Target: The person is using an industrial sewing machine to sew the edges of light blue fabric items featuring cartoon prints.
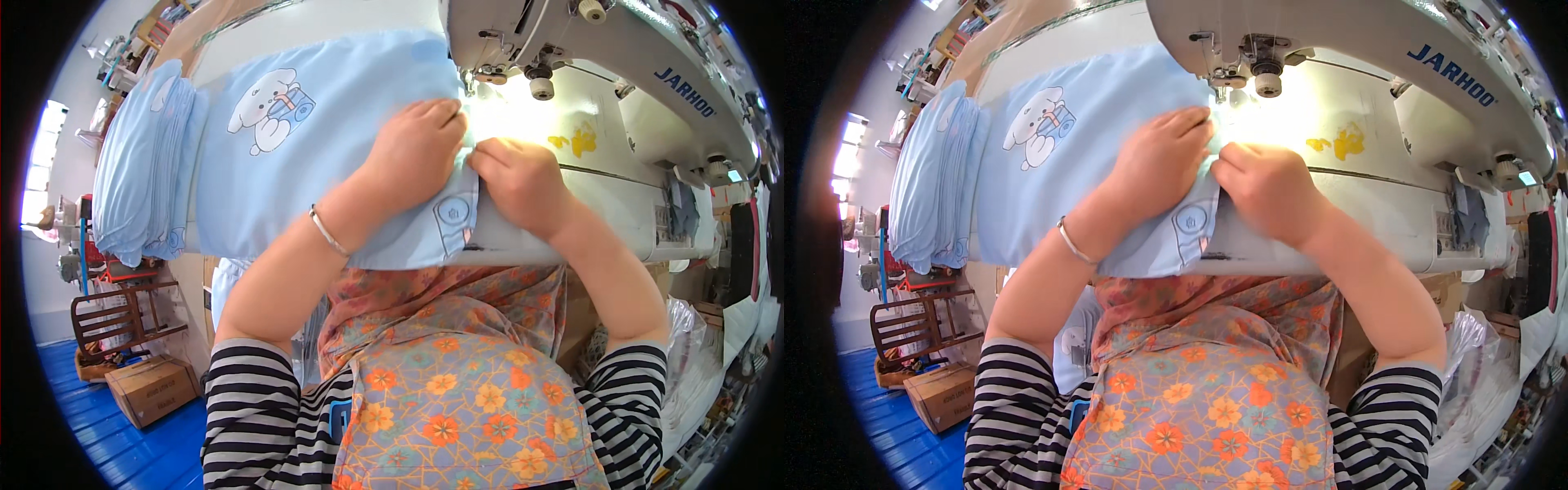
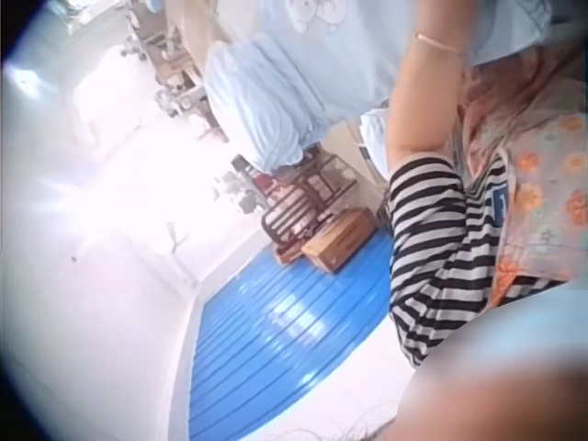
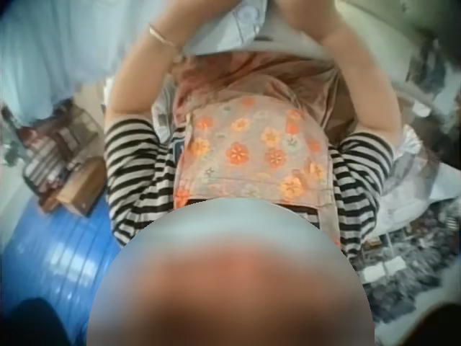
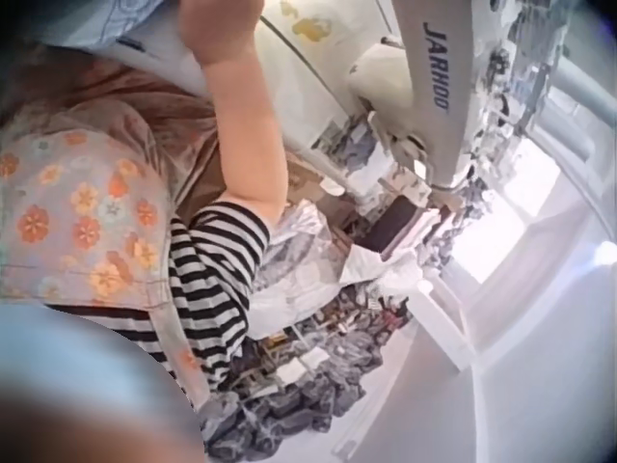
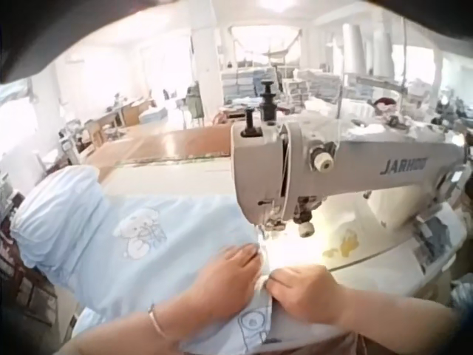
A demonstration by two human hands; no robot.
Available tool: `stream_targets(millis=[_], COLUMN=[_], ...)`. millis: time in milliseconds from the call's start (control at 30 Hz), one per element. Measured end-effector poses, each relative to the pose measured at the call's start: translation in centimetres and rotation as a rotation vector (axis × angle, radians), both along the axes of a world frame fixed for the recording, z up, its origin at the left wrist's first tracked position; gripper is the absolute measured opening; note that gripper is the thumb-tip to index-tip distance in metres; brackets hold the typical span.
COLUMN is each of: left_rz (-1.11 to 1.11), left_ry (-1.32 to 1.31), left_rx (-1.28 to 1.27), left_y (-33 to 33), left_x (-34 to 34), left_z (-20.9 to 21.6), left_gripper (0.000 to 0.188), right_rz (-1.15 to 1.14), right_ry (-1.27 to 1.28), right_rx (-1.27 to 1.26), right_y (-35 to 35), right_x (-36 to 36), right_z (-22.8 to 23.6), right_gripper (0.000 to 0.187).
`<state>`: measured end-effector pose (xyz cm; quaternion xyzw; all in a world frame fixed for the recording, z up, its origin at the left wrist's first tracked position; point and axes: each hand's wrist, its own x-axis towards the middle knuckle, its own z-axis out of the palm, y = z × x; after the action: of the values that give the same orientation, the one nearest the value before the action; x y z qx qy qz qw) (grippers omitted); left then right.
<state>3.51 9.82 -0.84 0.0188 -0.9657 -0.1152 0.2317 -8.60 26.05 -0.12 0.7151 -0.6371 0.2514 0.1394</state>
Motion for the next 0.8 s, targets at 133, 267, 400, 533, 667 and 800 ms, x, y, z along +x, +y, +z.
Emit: stream_targets(millis=[133,267,400,533,667,800], left_rz=[-0.044,-0.059,-0.063,-0.071,-0.035,-0.049], left_ry=[0.037,0.069,0.070,0.081,0.051,-0.008], left_rx=[-0.009,-0.030,-0.006,-0.021,-0.033,-0.030], left_y=[-0.3,-0.8,-0.9,-0.9,-0.8,-0.9], left_x=[-0.6,-0.9,-0.9,-1.2,-1.7,-1.7], left_z=[0.1,0.0,-0.1,-0.2,0.1,0.1], left_gripper=[0.029,0.026,0.025,0.024,0.021,0.020], right_rz=[-0.047,-0.066,-0.080,-0.108,-0.130,-0.135], right_ry=[-0.006,-0.014,-0.010,-0.014,-0.040,-0.008], right_rx=[0.007,0.009,0.032,0.036,0.038,0.058], right_y=[-0.1,-0.4,-0.4,-0.2,-0.3,-0.2], right_x=[0.0,-0.1,-0.1,0.0,-0.3,-0.4], right_z=[0.3,0.2,0.1,0.1,0.0,0.2], right_gripper=[0.013,0.014,0.015,0.017,0.020,0.021])
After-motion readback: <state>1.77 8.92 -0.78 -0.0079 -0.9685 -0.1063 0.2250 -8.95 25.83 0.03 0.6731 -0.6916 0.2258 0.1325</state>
